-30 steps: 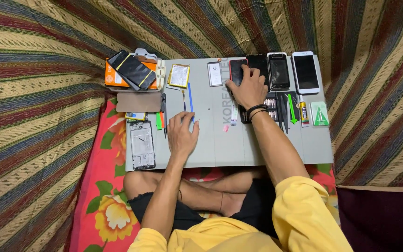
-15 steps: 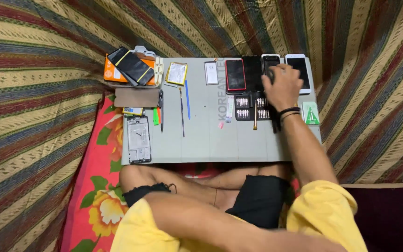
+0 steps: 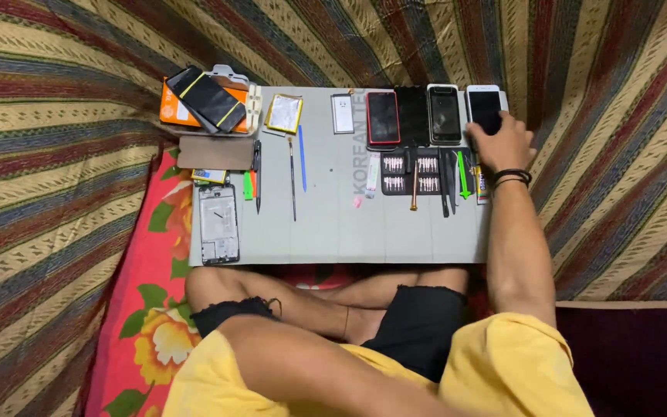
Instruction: Organizing and inspecting various smartphone components and repair tools on a work surface.
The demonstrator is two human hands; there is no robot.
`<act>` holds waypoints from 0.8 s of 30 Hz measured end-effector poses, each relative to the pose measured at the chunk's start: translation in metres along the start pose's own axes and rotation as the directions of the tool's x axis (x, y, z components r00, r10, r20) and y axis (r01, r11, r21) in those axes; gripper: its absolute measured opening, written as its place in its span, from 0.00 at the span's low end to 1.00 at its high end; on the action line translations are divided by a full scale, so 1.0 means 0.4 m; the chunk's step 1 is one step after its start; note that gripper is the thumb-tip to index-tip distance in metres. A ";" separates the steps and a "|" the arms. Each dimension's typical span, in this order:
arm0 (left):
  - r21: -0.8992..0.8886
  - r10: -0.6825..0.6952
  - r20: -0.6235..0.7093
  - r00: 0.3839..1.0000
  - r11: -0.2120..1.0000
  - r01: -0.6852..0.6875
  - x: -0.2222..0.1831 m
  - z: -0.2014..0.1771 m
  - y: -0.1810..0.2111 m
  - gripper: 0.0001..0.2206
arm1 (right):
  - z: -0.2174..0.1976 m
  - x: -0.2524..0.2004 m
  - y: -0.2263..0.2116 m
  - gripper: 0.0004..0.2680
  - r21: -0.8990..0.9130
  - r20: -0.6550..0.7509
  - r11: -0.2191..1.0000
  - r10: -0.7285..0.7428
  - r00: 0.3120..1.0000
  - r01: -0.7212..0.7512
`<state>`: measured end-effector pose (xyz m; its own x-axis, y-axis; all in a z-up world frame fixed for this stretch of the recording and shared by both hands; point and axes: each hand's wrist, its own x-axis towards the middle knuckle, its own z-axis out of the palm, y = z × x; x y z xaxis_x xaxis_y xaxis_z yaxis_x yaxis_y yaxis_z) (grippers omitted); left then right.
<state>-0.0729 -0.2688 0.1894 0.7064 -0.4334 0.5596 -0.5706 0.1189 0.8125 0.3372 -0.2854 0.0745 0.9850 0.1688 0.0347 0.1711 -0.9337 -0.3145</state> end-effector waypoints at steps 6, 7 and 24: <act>0.298 -0.009 -0.558 0.830 0.931 0.211 -0.118 -0.357 -0.212 0.04 | 0.022 0.016 0.011 0.30 -0.119 -0.029 0.992 -0.047 0.999 0.043; 0.300 -0.008 -0.553 0.833 0.931 0.208 -0.175 -0.408 -0.260 0.04 | 0.014 0.018 0.010 0.30 -0.116 -0.032 0.992 -0.043 0.999 0.039; 0.742 0.016 -0.647 0.763 0.245 0.624 -0.419 -0.526 -0.431 0.06 | -0.006 0.060 0.161 0.24 -0.033 -0.150 0.994 0.096 0.984 -0.102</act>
<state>-0.0050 -0.0287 -0.0101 0.8004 0.2491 0.5453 -0.0093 -0.9043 0.4268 0.3717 -0.3423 0.0572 0.9889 0.0292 0.1458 0.0703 -0.9559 -0.2853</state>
